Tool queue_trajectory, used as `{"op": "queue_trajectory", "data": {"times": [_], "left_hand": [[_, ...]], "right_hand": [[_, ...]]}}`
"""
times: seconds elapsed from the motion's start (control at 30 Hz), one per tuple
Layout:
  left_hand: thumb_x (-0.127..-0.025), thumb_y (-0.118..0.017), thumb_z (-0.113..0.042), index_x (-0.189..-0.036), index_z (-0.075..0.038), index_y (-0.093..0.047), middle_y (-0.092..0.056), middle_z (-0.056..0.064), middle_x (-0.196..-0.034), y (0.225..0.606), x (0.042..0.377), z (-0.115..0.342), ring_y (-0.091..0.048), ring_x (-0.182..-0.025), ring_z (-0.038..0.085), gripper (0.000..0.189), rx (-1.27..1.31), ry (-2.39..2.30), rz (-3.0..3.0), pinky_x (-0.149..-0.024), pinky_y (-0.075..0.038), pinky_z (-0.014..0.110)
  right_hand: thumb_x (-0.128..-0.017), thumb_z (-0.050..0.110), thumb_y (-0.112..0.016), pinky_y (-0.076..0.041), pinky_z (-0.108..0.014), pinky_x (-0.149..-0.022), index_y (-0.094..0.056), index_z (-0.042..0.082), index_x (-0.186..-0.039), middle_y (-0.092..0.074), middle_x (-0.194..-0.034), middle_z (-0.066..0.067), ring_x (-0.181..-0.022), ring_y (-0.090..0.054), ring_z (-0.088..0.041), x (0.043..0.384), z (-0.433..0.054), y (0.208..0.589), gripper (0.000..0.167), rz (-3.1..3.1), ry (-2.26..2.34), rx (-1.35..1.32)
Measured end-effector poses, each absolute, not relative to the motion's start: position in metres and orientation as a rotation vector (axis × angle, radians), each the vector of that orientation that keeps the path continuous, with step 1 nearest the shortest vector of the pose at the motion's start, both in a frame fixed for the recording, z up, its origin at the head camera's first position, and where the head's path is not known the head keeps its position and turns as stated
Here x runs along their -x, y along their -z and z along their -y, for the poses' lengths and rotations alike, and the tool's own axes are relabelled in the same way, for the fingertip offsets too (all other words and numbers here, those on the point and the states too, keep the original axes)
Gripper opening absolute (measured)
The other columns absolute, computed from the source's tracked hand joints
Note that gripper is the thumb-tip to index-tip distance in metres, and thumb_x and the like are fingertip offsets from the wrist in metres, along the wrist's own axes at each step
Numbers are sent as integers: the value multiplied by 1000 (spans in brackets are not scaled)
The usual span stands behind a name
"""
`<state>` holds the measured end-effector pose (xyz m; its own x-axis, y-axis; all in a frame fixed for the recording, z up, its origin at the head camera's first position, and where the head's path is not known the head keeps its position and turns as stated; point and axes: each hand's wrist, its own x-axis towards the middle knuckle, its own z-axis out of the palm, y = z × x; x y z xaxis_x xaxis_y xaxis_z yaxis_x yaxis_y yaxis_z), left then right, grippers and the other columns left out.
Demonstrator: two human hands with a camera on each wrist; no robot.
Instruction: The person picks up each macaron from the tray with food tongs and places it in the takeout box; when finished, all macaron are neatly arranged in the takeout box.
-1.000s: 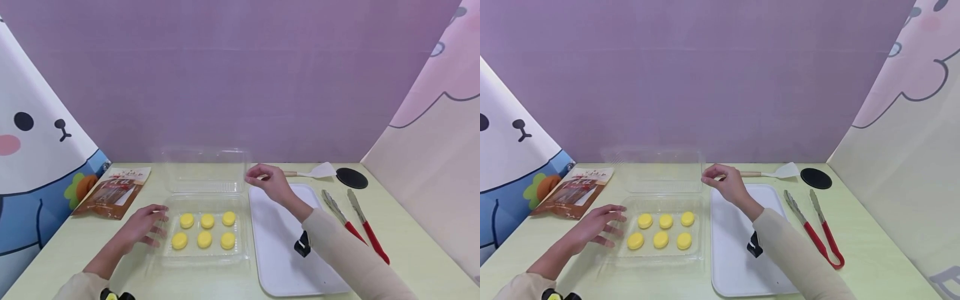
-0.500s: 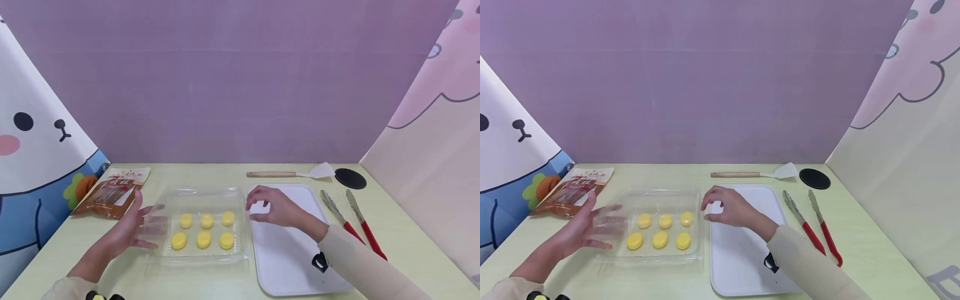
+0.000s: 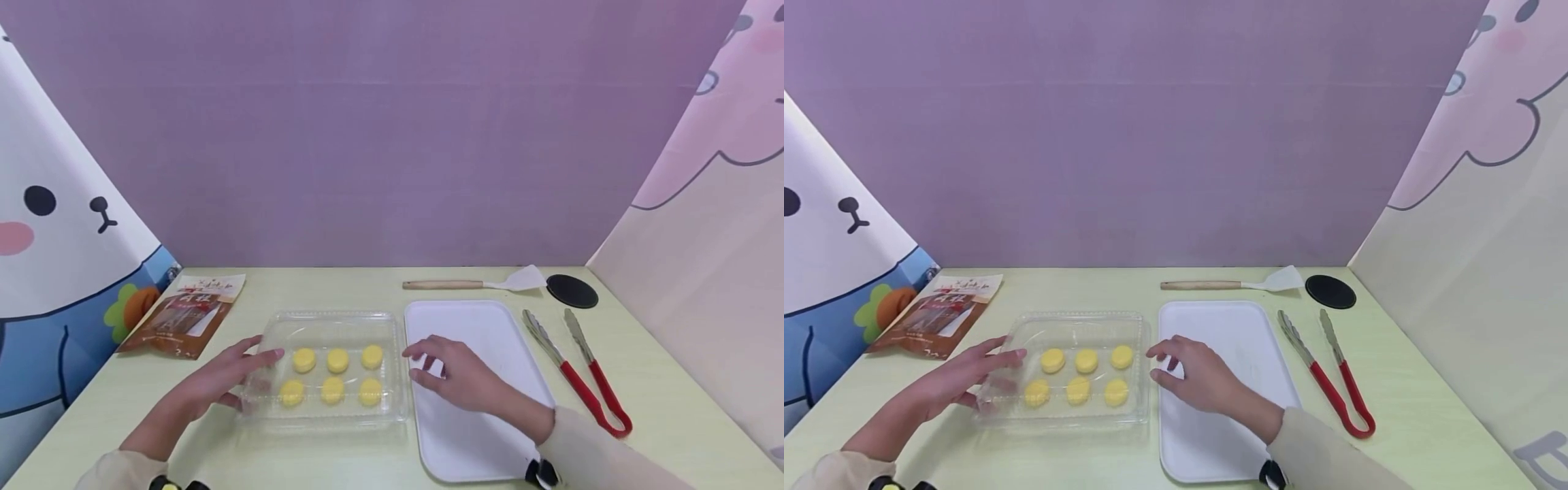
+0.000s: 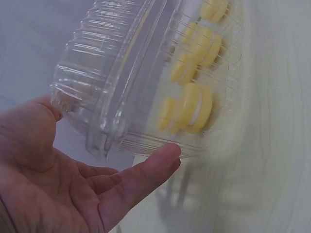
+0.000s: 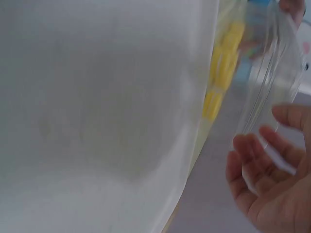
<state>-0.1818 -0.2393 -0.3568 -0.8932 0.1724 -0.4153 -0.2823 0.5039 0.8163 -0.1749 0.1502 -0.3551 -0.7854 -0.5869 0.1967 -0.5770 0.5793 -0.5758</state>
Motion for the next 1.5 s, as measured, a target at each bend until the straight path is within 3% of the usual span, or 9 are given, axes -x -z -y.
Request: {"op": "queue_trajectory", "data": {"times": [0.13, 0.2, 0.4, 0.53, 0.73, 1.17, 1.5], "left_hand": [[-101, -51, -57, -157, 8, -8, -41, 41, -144, 355, 181, 238, -61, -116, 38, 95, 80, -1362, -2312, -76, -60, 46], [-102, -51, -57, -157, 8, -8, -41, 41, -143, 355, 182, 238, -62, -115, 37, 95, 77, -1357, -2312, -76, -59, 45], [-103, -51, -53, -157, 8, -7, -37, 41, -146, 353, 182, 238, -58, -119, 40, 93, 67, -1359, -2293, -78, -59, 47], [-103, -51, -51, -157, 7, -7, -38, 40, -146, 353, 182, 238, -58, -120, 40, 90, 62, -1370, -2269, -79, -59, 48], [-104, -52, -48, -157, 6, -7, -39, 41, -145, 354, 183, 238, -62, -116, 38, 88, 50, -1381, -2252, -78, -59, 47], [-103, -52, -50, -157, 6, -6, -39, 41, -145, 355, 184, 239, -62, -117, 39, 90, 57, -1363, -2261, -77, -59, 46], [-107, -29, -60, -153, 10, -19, -42, 36, -146, 361, 169, 242, -55, -124, 47, 84, 7, -1336, -2366, -83, -58, 50]], "right_hand": [[-99, 32, -68, -48, -25, -57, -72, 14, -97, -63, -74, 9, -65, -57, -6, 153, -147, 354, 18, -2707, 1131, 810], [-98, 36, -68, -46, -25, -53, -71, 16, -91, -62, -70, 9, -59, -56, -7, 145, -145, 354, 22, -2623, 1158, 749], [-100, 33, -63, -42, -24, -50, -73, 6, -94, -68, -75, -1, -56, -60, -14, 135, -139, 365, 29, -2293, 1355, 579], [-99, 27, -60, -39, -21, -49, -71, -4, -102, -74, -83, -6, -60, -61, -10, 134, -137, 373, 33, -2072, 1516, 430], [-95, 23, -60, -41, -21, -52, -70, -6, -108, -77, -89, -9, -60, -64, -8, 134, -133, 380, 33, -1943, 1610, 279], [-97, 19, -64, -39, -21, -53, -68, -13, -101, -75, -84, -5, -62, -65, -9, 133, -130, 380, 32, -1925, 1641, 342], [-98, 21, -62, -40, -23, -55, -68, -10, -101, -77, -89, -9, -64, -67, -10, 132, -131, 381, 32, -1937, 1634, 322]]}}
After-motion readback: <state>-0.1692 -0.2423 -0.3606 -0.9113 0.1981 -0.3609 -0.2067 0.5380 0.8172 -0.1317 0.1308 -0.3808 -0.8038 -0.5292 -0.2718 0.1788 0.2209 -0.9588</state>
